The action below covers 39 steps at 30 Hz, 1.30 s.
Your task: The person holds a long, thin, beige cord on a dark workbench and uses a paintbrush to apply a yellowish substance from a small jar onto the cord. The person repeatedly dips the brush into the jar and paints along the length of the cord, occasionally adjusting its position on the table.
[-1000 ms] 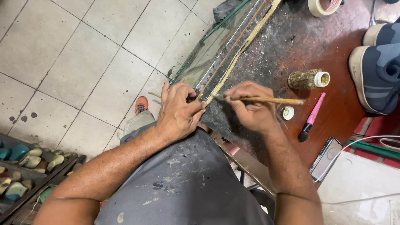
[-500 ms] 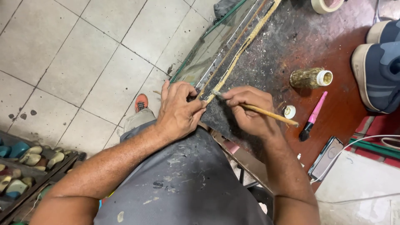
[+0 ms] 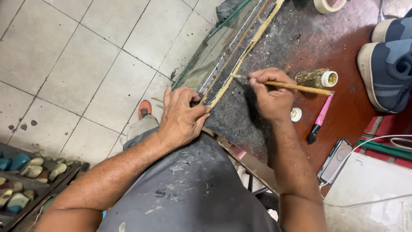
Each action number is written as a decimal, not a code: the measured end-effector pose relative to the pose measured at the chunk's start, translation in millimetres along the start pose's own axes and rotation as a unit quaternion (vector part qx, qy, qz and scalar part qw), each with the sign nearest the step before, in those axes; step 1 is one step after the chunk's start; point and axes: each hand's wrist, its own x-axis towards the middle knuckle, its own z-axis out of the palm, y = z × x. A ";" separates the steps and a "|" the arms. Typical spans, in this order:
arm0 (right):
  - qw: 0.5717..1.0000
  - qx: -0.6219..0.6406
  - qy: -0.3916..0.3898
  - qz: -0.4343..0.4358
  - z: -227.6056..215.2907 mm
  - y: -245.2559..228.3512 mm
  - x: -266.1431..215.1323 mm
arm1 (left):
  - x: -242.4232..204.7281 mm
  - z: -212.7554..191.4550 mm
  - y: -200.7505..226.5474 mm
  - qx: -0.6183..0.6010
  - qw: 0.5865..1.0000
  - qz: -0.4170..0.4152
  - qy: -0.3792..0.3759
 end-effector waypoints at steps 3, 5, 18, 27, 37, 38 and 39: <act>0.997 0.051 0.033 0.042 3.7 2.7 6.2 | -0.1 -1.7 1.2 -0.016 1.000 -0.004 -0.014; 0.995 0.041 0.088 0.007 0.2 21.3 19.8 | -2.6 0.6 -0.8 0.000 1.000 -0.003 -0.015; 0.999 0.008 0.047 0.009 5.8 14.7 13.9 | -1.6 1.9 -5.8 0.008 1.000 -0.010 -0.020; 1.000 -0.003 0.005 0.023 -8.3 10.9 49.4 | 2.1 -9.2 1.9 0.012 0.999 -0.006 -0.045; 0.980 -0.092 -0.106 0.143 -5.7 -24.7 61.1 | 1.4 -7.7 1.0 0.009 0.999 -0.011 -0.044; 0.979 -0.099 -0.094 0.151 -5.8 -24.9 60.8 | 1.6 -7.5 1.2 0.010 0.999 -0.006 -0.041; 0.979 -0.099 -0.094 0.152 -4.6 -28.0 58.3 | 1.5 -7.5 1.3 0.010 0.999 -0.007 -0.041</act>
